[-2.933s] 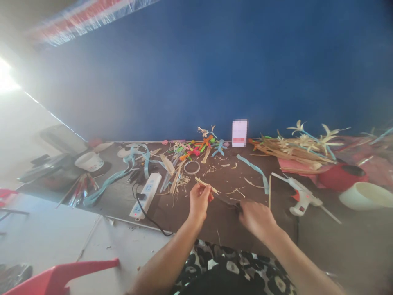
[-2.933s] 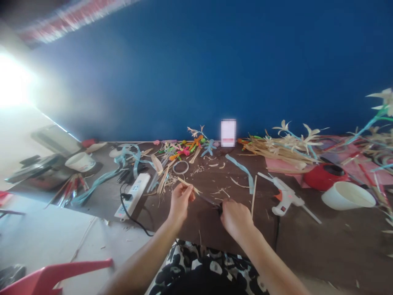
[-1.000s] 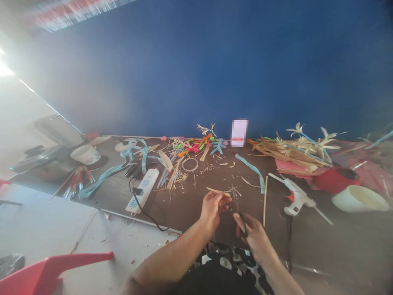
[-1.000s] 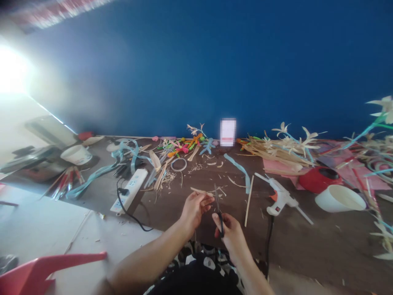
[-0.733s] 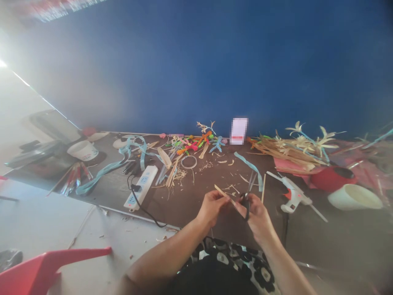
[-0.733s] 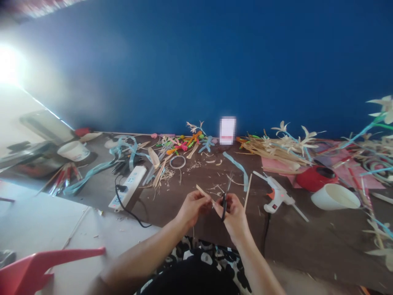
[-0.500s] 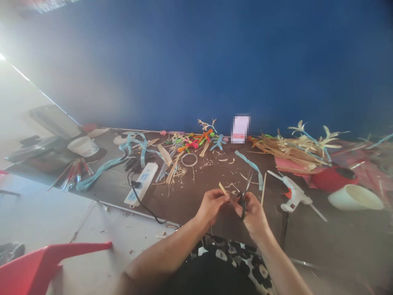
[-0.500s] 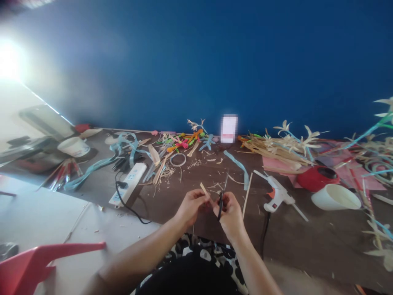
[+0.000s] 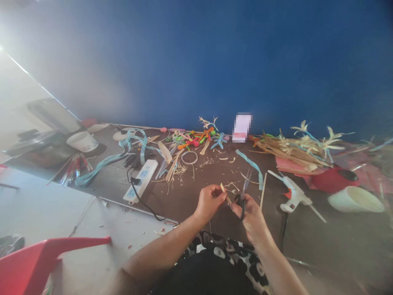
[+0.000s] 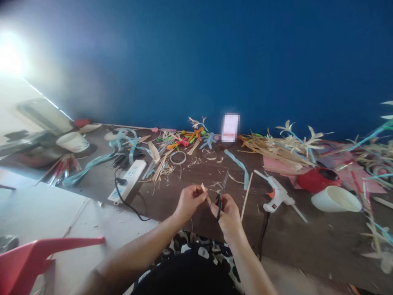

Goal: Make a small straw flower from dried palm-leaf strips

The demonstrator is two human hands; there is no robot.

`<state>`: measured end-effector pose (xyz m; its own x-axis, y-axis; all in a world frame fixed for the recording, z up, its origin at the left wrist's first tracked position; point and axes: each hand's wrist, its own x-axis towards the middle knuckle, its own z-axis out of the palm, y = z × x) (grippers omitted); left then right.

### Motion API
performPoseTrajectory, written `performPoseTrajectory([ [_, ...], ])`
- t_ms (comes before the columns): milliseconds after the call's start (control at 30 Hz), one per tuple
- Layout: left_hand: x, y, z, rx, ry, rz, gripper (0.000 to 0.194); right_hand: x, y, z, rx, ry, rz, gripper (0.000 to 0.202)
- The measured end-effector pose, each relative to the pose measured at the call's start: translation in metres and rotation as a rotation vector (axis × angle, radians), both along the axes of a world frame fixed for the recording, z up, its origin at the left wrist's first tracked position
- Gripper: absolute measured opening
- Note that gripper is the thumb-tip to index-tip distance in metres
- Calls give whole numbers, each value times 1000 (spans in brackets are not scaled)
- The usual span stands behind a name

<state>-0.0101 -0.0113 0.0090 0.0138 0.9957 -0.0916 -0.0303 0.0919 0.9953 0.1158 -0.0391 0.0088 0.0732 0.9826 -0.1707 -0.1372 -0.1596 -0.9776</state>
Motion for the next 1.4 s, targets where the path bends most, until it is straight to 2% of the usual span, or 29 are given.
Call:
performPoseTrajectory([
  [167,-1,2,-1,-47,-91,-73,21,-1,1,-2,9,-3,-31,25],
  [367,2,2,-5,-112,-197,-26,19,2,-2,8,70,-87,49,18],
  [433,-1,5,-4,-230,-308,-71,20,7,-1,14,124,-133,80,15],
  [567,-7,9,2,-468,-497,-259,19,19,5,23,301,-335,111,19],
  [667,-6,7,7,-486,-571,-319,15,21,7,23,431,-479,158,24],
  [767,-2,3,11,-513,-605,-293,15,17,6,21,486,-516,188,25],
  [900,1,1,13,-539,-599,-299,17,16,4,17,481,-524,182,28],
  [1000,1,2,15,-500,-561,-307,20,18,7,17,461,-490,186,22],
  [1133,1,2,18,-442,-459,-250,27,19,13,20,413,-450,208,15],
  [1267,3,1,17,-363,-343,-183,25,17,17,21,327,-326,251,17],
  [1400,3,0,14,-290,-238,-175,24,15,20,18,257,-288,230,21],
])
